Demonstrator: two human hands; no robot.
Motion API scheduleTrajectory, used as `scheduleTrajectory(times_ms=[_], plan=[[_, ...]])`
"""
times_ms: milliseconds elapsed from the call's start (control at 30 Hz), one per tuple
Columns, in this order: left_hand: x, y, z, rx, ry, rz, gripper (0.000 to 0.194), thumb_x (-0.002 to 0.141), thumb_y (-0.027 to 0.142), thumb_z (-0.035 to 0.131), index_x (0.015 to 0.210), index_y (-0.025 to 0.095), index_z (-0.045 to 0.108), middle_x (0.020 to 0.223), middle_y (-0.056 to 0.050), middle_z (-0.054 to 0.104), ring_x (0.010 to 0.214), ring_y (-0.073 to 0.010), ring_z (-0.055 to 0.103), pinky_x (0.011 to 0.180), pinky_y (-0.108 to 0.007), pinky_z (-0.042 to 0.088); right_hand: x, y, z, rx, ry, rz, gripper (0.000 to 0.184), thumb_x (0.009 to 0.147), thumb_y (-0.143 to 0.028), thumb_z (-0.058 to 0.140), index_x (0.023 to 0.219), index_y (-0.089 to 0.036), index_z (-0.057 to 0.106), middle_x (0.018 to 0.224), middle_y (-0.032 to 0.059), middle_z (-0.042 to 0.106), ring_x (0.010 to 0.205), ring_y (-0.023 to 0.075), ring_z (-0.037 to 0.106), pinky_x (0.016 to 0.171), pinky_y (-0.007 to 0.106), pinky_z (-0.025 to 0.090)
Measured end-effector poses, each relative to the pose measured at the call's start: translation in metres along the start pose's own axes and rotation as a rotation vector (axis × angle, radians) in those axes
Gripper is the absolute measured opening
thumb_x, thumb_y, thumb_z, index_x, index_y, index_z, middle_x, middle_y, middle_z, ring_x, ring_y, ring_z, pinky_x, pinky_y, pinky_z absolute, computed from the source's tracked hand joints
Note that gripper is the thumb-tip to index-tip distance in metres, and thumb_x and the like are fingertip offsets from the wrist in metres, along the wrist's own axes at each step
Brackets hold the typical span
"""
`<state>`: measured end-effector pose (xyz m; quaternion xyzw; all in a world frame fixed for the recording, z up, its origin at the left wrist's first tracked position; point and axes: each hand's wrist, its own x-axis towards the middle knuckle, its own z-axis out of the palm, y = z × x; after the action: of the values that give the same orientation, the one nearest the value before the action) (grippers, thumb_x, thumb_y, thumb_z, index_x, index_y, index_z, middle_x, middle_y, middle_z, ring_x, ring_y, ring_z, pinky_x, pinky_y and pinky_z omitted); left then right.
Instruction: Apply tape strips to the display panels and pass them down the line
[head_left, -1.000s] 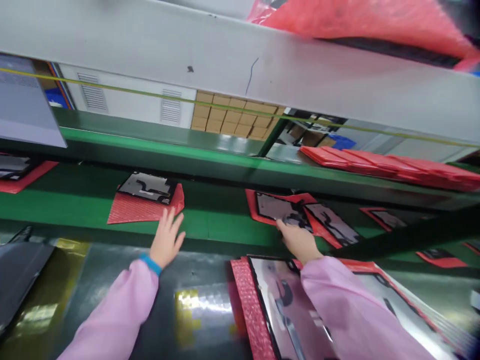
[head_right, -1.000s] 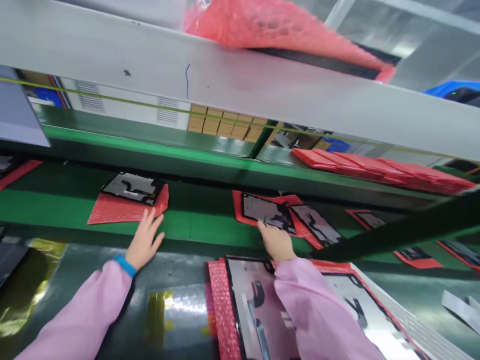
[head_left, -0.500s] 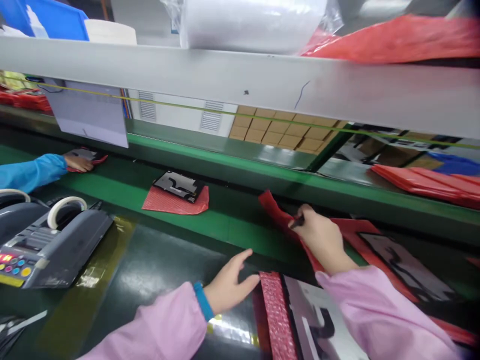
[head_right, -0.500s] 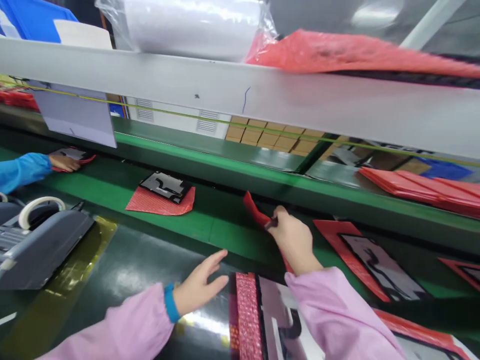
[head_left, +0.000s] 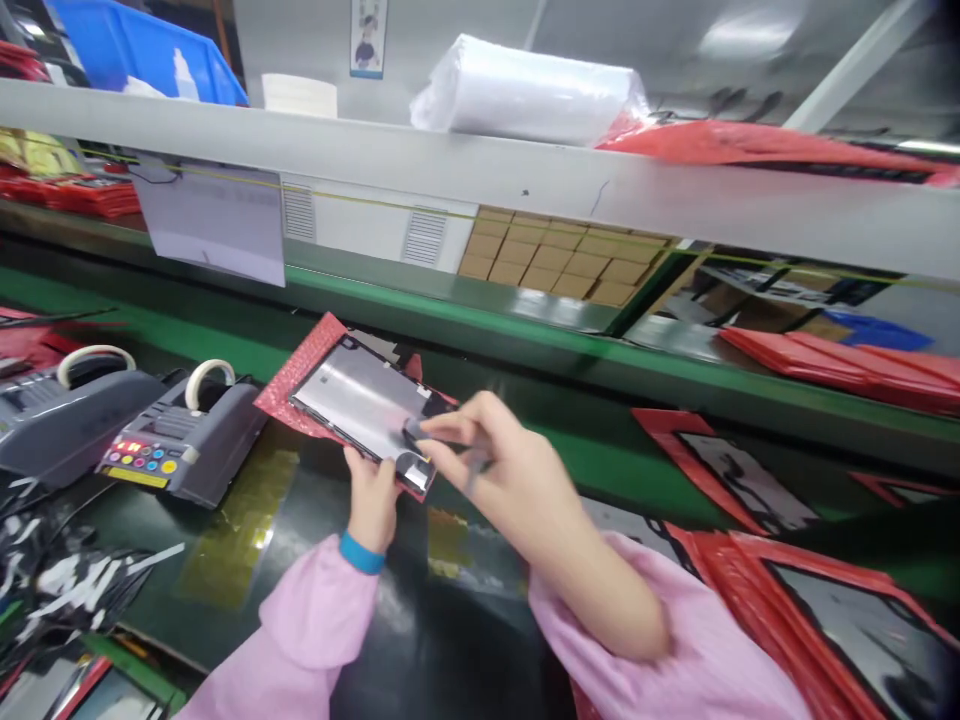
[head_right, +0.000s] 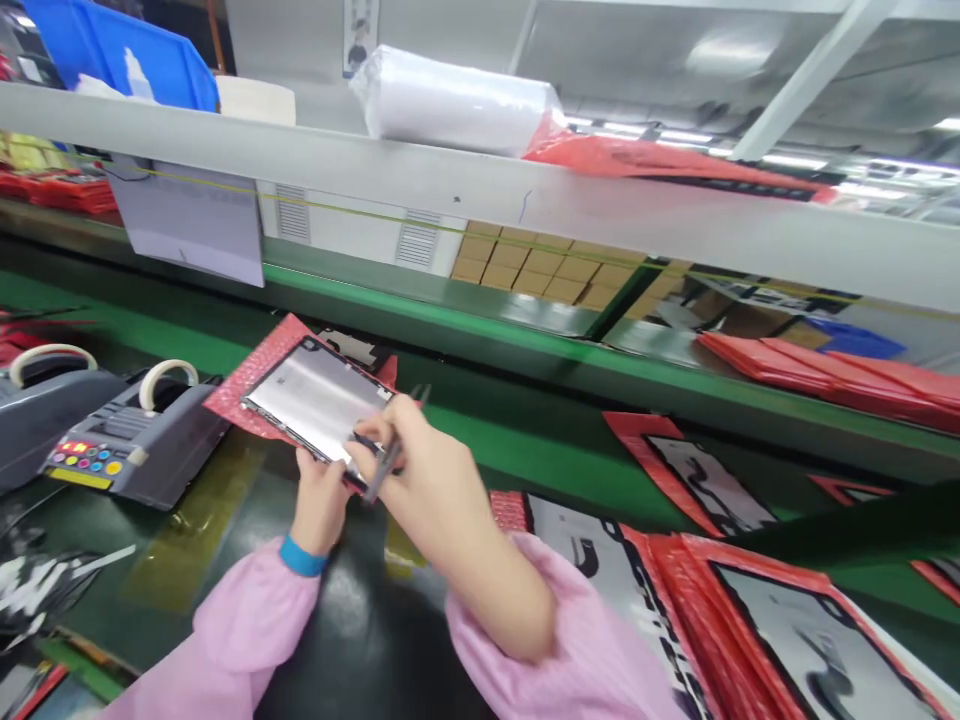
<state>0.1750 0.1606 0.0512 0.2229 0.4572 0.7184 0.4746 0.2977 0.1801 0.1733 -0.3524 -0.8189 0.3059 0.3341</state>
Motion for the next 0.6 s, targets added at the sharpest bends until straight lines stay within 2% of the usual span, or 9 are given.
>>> scheduleTrajectory(times_ms=[67, 133, 233, 300, 367, 467, 600], plan=[[-0.007, 0.014, -0.033, -0.052, 0.02, -0.03, 0.067, 0.08, 0.025, 0.059, 0.139, 0.029, 0.028, 0.137, -0.008, 0.058, 0.116, -0.0249, 0.064, 0.089, -0.042, 0.058, -0.029, -0.007, -0.009, 0.038, 0.097, -0.016, 0.036, 0.088, -0.039, 0.063, 0.074, -0.027, 0.033, 0.092, 0.0031, 0.077, 0.077, 0.0202, 0.072, 0.067, 0.028, 0.051], [-0.02, 0.023, -0.064, -0.095, -0.03, -0.148, 0.067, 0.071, 0.018, 0.063, 0.134, 0.024, 0.04, 0.125, -0.008, 0.066, 0.106, -0.025, 0.069, 0.084, -0.04, 0.059, -0.063, -0.008, -0.014, 0.033, 0.203, 0.031, 0.034, 0.092, -0.039, 0.06, 0.072, -0.027, 0.036, 0.084, 0.0024, 0.077, 0.074, 0.0194, 0.071, 0.07, 0.028, 0.051], [-0.044, 0.024, -0.102, -0.122, -0.138, -0.421, 0.076, 0.065, 0.011, 0.067, 0.136, 0.021, 0.044, 0.117, -0.008, 0.07, 0.099, -0.0244, 0.071, 0.078, -0.033, 0.059, -0.109, 0.003, -0.008, 0.021, 0.318, 0.195, 0.032, 0.096, -0.042, 0.056, 0.071, -0.027, 0.042, 0.077, 0.0021, 0.074, 0.073, 0.0199, 0.07, 0.072, 0.029, 0.052], [-0.06, 0.018, -0.123, -0.07, -0.156, -0.535, 0.08, 0.065, 0.011, 0.07, 0.14, 0.02, 0.042, 0.118, -0.01, 0.07, 0.097, -0.0233, 0.072, 0.073, -0.028, 0.058, -0.131, 0.018, 0.004, 0.043, 0.284, 0.279, 0.034, 0.095, -0.046, 0.055, 0.069, -0.027, 0.044, 0.075, 0.0027, 0.073, 0.071, 0.0205, 0.07, 0.069, 0.029, 0.053], [-0.075, 0.012, -0.141, 0.025, -0.141, -0.554, 0.083, 0.071, 0.019, 0.075, 0.144, 0.022, 0.037, 0.125, -0.011, 0.067, 0.097, -0.0227, 0.071, 0.071, -0.027, 0.058, -0.144, 0.035, 0.018, 0.079, 0.2, 0.336, 0.038, 0.094, -0.051, 0.055, 0.067, -0.026, 0.047, 0.071, 0.0035, 0.072, 0.066, 0.0207, 0.069, 0.063, 0.029, 0.054], [-0.095, 0.015, -0.164, 0.206, -0.092, -0.51, 0.085, 0.075, 0.04, 0.079, 0.147, 0.026, 0.035, 0.134, -0.012, 0.06, 0.1, -0.0242, 0.07, 0.076, -0.035, 0.06, -0.156, 0.054, 0.036, 0.115, 0.141, 0.409, 0.04, 0.093, -0.054, 0.054, 0.065, -0.025, 0.051, 0.07, 0.0048, 0.073, 0.062, 0.0199, 0.067, 0.059, 0.028, 0.055], [-0.103, 0.048, -0.197, 0.355, 0.083, -0.327, 0.08, 0.069, 0.056, 0.082, 0.133, 0.019, 0.051, 0.128, -0.014, 0.063, 0.103, -0.0258, 0.069, 0.086, -0.038, 0.059, -0.166, 0.064, 0.05, 0.115, 0.2, 0.441, 0.038, 0.093, -0.052, 0.056, 0.068, -0.024, 0.056, 0.072, 0.0044, 0.072, 0.063, 0.0185, 0.067, 0.062, 0.027, 0.056]])
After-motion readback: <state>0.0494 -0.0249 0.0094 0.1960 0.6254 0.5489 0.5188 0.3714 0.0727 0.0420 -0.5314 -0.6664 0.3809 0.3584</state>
